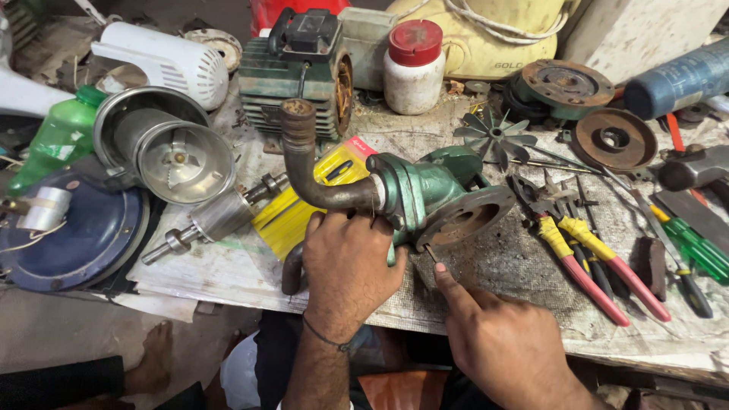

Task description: The person holds a green pump housing on a cluttered workbench and scrapes rust and residue from its circular flange face using a small hand tool. They rotate the housing to reach different areas and continue scraping the flange surface and central opening.

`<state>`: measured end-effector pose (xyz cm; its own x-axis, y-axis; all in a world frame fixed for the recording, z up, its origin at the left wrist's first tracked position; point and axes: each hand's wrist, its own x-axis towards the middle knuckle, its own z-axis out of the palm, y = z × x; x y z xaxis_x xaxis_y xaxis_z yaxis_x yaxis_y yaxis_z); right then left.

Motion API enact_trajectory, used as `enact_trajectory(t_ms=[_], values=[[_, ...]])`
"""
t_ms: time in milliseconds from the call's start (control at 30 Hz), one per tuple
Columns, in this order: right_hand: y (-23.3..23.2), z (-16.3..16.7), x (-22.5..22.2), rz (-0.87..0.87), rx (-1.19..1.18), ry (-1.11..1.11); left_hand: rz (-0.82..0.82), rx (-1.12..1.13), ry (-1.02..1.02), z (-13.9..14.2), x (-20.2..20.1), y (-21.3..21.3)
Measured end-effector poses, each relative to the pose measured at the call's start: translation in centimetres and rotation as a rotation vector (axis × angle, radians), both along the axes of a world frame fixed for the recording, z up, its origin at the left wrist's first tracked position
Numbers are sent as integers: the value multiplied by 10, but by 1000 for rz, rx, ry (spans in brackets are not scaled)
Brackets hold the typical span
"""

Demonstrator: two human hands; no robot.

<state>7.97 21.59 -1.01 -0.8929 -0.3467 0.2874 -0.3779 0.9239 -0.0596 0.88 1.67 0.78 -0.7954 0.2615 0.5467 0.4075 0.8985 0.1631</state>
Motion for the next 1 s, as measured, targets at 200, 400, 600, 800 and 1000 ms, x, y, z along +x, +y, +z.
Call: enact_trajectory(t_ms=[200,400,600,800,1000], values=[[17,-8,-8,-87,-39,-358,2,-4,-49,0,-1,1],[10,10,-6,-61,-126,-431,-25,31,73,1,0,0],[13,27,-12,-137,-228,-583,-19,20,110,2,0,1],[13,18,-7,-102,-229,-574,11,1,0,0,0,1],[5,27,-11,-139,-275,-511,31,-41,-17,0,-1,1]])
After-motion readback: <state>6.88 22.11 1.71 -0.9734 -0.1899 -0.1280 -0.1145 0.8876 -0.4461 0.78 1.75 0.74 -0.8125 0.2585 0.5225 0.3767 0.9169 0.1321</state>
